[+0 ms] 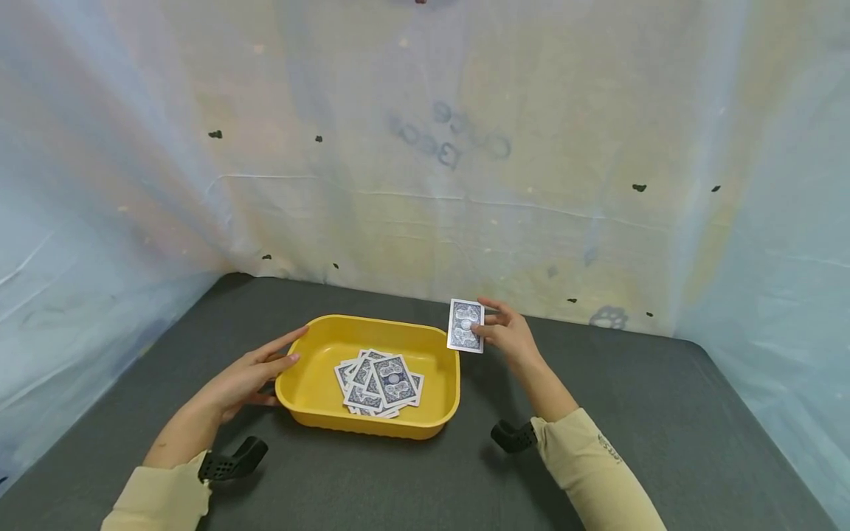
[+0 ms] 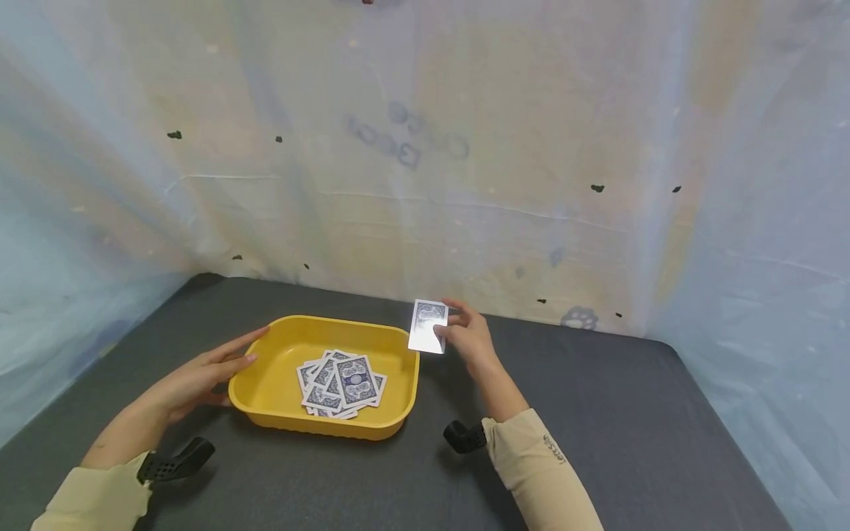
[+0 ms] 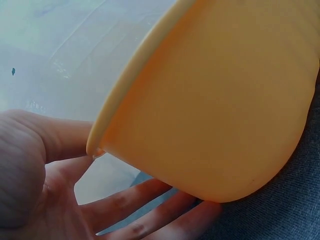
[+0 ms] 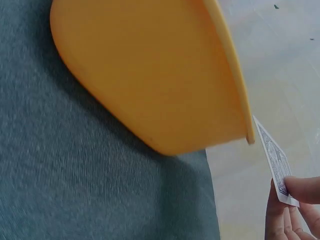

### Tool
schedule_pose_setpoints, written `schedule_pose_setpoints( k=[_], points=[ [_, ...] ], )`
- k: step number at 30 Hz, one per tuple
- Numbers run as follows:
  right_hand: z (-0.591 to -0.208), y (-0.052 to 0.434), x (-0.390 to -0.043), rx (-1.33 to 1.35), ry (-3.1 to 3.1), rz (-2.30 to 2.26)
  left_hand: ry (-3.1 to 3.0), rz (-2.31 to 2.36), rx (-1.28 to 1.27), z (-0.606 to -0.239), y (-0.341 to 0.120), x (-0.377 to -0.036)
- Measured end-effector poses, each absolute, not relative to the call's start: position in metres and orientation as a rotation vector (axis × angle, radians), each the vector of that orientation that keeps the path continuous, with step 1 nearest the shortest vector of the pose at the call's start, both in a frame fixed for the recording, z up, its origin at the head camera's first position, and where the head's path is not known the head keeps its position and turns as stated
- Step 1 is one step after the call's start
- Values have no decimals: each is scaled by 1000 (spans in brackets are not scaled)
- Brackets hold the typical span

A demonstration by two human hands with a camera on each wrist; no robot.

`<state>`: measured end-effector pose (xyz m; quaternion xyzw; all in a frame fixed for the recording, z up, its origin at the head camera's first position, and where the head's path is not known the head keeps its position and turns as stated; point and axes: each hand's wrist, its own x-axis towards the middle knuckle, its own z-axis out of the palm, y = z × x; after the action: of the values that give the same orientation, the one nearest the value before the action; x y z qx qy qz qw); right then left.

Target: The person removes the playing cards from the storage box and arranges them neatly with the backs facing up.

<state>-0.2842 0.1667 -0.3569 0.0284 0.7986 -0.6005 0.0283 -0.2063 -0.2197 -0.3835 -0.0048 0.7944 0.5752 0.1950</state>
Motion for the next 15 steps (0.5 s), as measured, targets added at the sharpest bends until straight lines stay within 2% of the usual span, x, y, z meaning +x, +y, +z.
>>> schedule_pose_setpoints(
  k=[15],
  points=[
    [-371, 189, -301, 194, 2503, -1823, 2207, 1604, -21, -384, -220, -209]
  ],
)
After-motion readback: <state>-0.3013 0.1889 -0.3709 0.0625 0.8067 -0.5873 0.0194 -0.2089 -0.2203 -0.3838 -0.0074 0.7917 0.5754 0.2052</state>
